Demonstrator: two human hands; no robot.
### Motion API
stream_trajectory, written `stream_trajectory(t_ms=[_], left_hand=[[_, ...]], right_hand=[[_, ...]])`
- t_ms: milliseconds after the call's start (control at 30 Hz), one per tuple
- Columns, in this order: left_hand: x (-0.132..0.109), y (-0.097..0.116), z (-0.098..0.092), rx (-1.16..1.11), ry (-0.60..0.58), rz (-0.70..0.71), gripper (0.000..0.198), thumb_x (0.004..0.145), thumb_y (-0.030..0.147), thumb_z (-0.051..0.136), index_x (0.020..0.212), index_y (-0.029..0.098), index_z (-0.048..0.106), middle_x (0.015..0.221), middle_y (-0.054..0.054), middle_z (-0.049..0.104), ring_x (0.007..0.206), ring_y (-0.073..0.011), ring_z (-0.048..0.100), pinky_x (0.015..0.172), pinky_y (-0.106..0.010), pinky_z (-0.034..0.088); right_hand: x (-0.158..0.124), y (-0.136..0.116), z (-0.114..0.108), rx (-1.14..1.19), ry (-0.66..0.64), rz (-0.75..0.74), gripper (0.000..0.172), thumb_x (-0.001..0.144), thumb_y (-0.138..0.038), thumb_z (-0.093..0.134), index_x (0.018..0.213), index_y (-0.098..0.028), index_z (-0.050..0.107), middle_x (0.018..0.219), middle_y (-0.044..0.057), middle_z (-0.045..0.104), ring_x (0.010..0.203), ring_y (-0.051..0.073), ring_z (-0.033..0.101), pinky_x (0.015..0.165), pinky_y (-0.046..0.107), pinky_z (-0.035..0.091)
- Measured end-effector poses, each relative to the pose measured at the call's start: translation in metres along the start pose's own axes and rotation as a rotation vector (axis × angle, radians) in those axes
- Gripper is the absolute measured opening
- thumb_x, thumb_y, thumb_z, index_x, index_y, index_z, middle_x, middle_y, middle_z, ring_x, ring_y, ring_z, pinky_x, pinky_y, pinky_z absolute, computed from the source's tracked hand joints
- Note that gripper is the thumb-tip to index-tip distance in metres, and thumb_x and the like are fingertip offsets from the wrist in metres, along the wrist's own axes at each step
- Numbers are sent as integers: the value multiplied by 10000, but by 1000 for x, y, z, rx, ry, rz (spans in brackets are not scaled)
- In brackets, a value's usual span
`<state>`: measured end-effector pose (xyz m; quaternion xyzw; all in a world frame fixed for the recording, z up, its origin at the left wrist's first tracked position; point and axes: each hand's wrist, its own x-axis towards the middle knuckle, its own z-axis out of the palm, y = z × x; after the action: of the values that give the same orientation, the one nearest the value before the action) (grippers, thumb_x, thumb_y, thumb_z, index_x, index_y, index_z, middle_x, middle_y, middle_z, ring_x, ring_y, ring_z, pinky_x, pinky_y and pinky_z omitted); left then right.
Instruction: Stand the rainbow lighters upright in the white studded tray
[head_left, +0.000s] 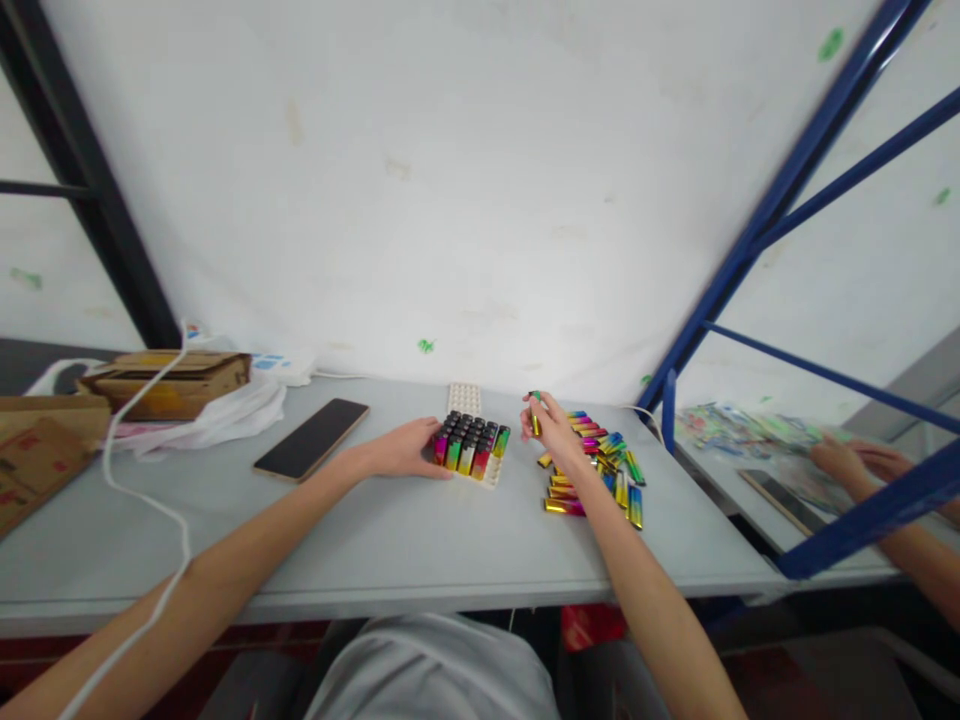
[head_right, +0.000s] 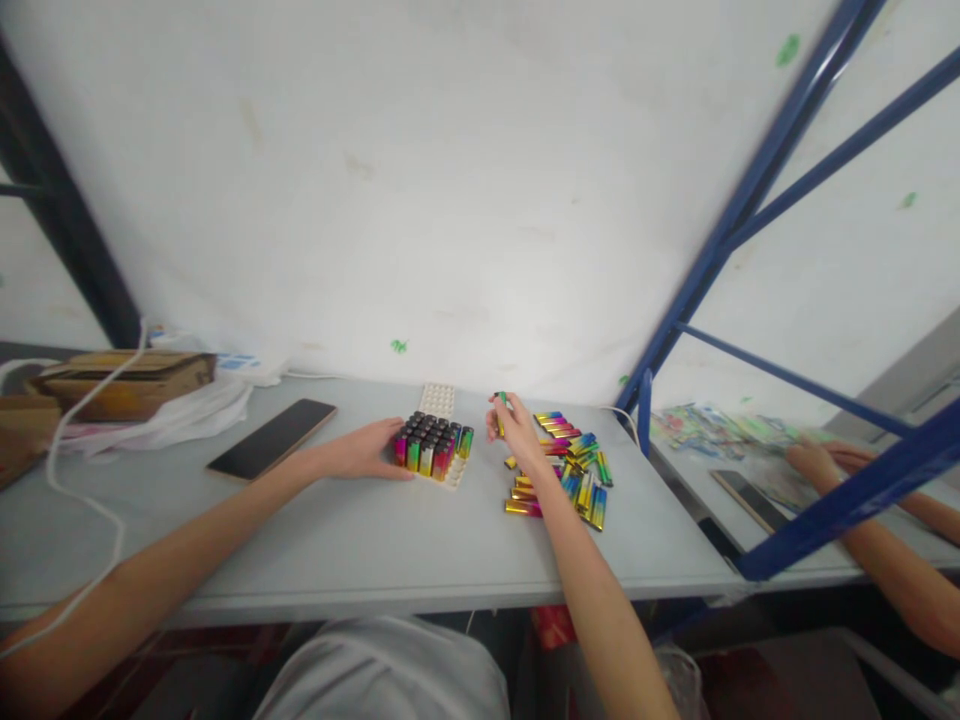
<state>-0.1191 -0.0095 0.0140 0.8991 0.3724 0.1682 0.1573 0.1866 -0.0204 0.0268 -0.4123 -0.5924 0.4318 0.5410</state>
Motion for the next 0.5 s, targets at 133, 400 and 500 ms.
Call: stream_trajectory(t_ms=[133,400,500], left_hand=[[1,-1,1,-4,-6,15,663,742,700,770,1120,162,688,1129,-127,716,1042,-333,668,975,-401,520],[0,-1,0,-32,-2,16,671,741,699,767,1152,174,688,1127,-114,723,1031,-325,673,958,-395,528],[1,-1,0,-35,2,24,662,735,695,774,1151,186,692,1120,-109,728,1032,-328,673,960,-397,527]], right_hand=[[-4,-2,9,-49,10,74,541,839,-788,606,896,-260,503,581,-109,332,423,81,248,386,203,221],[-10,6,20,-375,179,-99,539,898,-665,536,585,-250,393,527,-46,363,508,123,340,479,270,275],[-13,4,22,-433,200,-146,484,906,-580,510,578,-250,379,527,-45,366,531,128,361,521,275,289]])
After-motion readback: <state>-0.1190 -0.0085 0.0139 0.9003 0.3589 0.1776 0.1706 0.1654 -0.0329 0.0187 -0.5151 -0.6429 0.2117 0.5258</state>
